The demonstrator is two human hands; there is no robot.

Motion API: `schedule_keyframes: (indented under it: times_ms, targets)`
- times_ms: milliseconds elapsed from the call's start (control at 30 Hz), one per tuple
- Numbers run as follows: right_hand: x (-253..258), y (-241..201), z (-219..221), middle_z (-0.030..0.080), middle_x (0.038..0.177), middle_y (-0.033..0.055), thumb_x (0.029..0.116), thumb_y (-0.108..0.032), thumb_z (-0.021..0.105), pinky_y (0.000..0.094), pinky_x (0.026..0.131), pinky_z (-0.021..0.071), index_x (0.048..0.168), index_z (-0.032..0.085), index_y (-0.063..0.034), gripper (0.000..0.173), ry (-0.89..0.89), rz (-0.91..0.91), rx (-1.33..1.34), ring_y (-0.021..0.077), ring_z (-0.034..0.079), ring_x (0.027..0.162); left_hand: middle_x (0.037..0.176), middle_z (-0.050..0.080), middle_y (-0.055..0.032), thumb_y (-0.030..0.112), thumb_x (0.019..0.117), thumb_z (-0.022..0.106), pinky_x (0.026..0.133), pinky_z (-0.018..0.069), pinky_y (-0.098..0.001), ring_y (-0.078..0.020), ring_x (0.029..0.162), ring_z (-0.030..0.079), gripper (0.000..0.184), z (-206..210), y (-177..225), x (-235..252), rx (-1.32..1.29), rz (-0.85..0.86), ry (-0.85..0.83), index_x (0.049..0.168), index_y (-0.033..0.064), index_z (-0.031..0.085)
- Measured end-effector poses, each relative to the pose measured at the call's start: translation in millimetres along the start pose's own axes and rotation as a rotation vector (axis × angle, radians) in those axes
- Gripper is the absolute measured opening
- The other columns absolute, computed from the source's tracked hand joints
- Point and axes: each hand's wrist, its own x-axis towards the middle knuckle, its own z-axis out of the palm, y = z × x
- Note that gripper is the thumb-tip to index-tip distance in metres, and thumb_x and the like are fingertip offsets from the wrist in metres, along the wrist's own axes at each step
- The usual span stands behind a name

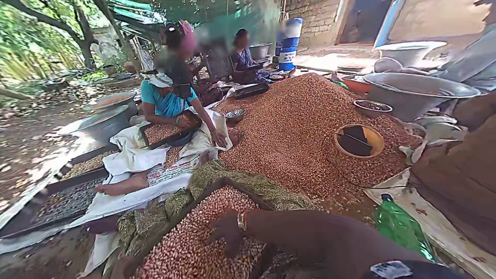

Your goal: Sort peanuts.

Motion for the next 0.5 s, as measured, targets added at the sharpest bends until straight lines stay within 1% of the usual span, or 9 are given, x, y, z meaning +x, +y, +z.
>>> schedule_keyframes:
  times_ms: [33,100,133,200,233,300,333,400,500]
  targets:
    - [-16.5,4.6,2.3,0.036,0.166,0.0152,0.0881,-0.049,0.078,0.0793,0.110,0.0260,0.151,0.055,-0.0319,0.069,0.012,-0.027,-0.019,0.0512,0.030,0.149,0.125,0.066,-0.0229,0.038,0.1112,0.038,0.105,0.0456,-0.0486,-0.0280,0.118,0.062,0.052,-4.1,2.4,-6.8,-0.061,0.022,0.007,0.127,-0.0034,0.064]
    - [-41.5,5.3,8.9,0.033,0.167,0.0135,0.0831,-0.050,0.082,0.0795,0.113,0.0213,0.150,0.056,-0.0227,0.077,0.025,-0.083,-0.035,0.0500,0.025,0.152,0.120,0.068,-0.0227,0.039,0.1119,0.037,0.103,0.0456,-0.0537,-0.0312,0.117,0.063,0.052,-9.2,7.2,-16.6,-0.119,0.057,0.060,0.123,-0.0023,0.066]
    - [-47.5,0.7,11.9,0.029,0.170,0.0126,0.0819,-0.051,0.083,0.0820,0.113,0.0173,0.151,0.055,-0.0196,0.081,0.005,-0.107,-0.027,0.0512,0.020,0.154,0.122,0.068,-0.0236,0.038,0.1120,0.039,0.105,0.0433,-0.0566,-0.0340,0.120,0.062,0.051,-12.0,10.0,-18.6,-0.138,0.067,0.083,0.122,-0.0026,0.067]
    - [-52.3,-16.0,17.3,0.018,0.173,0.0113,0.0848,-0.052,0.079,0.0857,0.111,0.0145,0.154,0.051,-0.0202,0.082,-0.078,-0.142,-0.002,0.0539,0.012,0.155,0.122,0.067,-0.0238,0.036,0.1118,0.041,0.106,0.0417,-0.0564,-0.0343,0.121,0.061,0.048,-11.7,14.8,-18.1,-0.154,0.075,0.105,0.120,-0.0031,0.068]
    - [-47.8,-25.6,21.7,0.018,0.173,0.0115,0.0859,-0.048,0.080,0.0867,0.108,0.0181,0.153,0.052,-0.0210,0.077,-0.105,-0.178,0.021,0.0557,0.012,0.154,0.124,0.066,-0.0243,0.035,0.1120,0.041,0.107,0.0406,-0.0560,-0.0348,0.123,0.059,0.048,-11.3,17.2,-16.5,-0.150,0.058,0.095,0.121,-0.0032,0.068]
    - [-25.5,-45.7,30.2,0.024,0.172,0.0111,0.0878,-0.042,0.079,0.0834,0.102,0.0326,0.150,0.057,-0.0239,0.069,-0.148,-0.295,0.005,0.0566,0.023,0.151,0.125,0.065,-0.0262,0.036,0.1123,0.041,0.108,0.0399,-0.0559,-0.0363,0.123,0.058,0.049,-7.9,16.4,-7.3,-0.137,0.017,0.062,0.122,-0.0047,0.067]
    - [-10.5,-56.7,33.3,0.024,0.172,0.0098,0.0894,-0.041,0.078,0.0829,0.103,0.0319,0.149,0.058,-0.0223,0.066,-0.184,-0.365,0.000,0.0559,0.021,0.152,0.124,0.065,-0.0267,0.035,0.1124,0.041,0.107,0.0402,-0.0556,-0.0366,0.122,0.058,0.049,-4.8,14.6,-2.1,-0.126,-0.005,0.046,0.121,-0.0054,0.067]
    - [21.4,-82.1,38.9,0.021,0.173,0.0050,0.0914,-0.040,0.076,0.0844,0.111,0.0175,0.148,0.059,-0.0207,0.063,-0.242,-0.463,-0.038,0.0515,0.012,0.156,0.125,0.065,-0.0265,0.036,0.1124,0.041,0.108,0.0400,-0.0560,-0.0372,0.123,0.059,0.049,-0.6,12.2,5.4,-0.080,-0.060,0.013,0.121,-0.0044,0.067]
    - [65.9,-114.1,39.8,0.020,0.174,0.0044,0.0836,-0.034,0.085,0.0768,0.119,-0.0046,0.144,0.061,-0.0090,0.069,-0.170,-0.501,-0.125,0.0416,0.001,0.160,0.127,0.065,-0.0268,0.035,0.1127,0.041,0.109,0.0389,-0.0557,-0.0376,0.125,0.058,0.049,-0.8,4.7,16.4,-0.033,-0.078,-0.017,0.122,-0.0043,0.068]
